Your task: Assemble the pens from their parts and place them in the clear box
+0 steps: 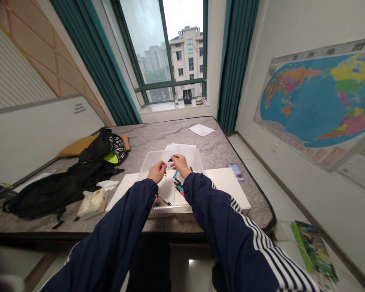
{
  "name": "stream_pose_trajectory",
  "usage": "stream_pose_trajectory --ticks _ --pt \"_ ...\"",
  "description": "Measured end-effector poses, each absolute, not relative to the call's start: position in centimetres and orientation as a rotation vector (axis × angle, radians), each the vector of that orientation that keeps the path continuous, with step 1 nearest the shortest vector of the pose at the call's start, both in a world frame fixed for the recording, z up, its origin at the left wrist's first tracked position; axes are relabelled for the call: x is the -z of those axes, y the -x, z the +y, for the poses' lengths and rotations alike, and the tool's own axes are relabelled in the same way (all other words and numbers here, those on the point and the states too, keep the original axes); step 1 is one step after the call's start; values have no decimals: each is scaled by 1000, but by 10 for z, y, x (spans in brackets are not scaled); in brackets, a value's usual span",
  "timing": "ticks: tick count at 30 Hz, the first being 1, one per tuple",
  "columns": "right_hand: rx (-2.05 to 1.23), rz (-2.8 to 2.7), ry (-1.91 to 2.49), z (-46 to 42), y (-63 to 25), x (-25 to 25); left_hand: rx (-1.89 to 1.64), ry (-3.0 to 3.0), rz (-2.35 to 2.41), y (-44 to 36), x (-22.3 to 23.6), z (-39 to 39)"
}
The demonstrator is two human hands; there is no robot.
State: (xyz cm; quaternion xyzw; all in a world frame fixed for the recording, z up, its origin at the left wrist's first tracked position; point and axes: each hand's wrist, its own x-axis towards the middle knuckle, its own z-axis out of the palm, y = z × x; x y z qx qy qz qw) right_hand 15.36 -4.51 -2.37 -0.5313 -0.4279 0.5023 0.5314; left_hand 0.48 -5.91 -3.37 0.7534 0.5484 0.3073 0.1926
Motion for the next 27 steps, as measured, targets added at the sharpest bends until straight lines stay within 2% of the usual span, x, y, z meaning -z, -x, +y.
stream_pose_trajectory --ticks 10,16,23,27 --pt "-1020 -914 1347 -39 -162 24 -829 -2081 1647 -4 33 -55" --pt "-750 -1308 1533 -36 -161 37 -838 -2077 1636 -3 34 -55" --pt "-971 -1306 1351 -38 -155 34 -816 -2100 1582 -4 35 -56" --pt "-919 -1222 1380 -36 -158 34 -800 -2105 1577 -4 37 -55"
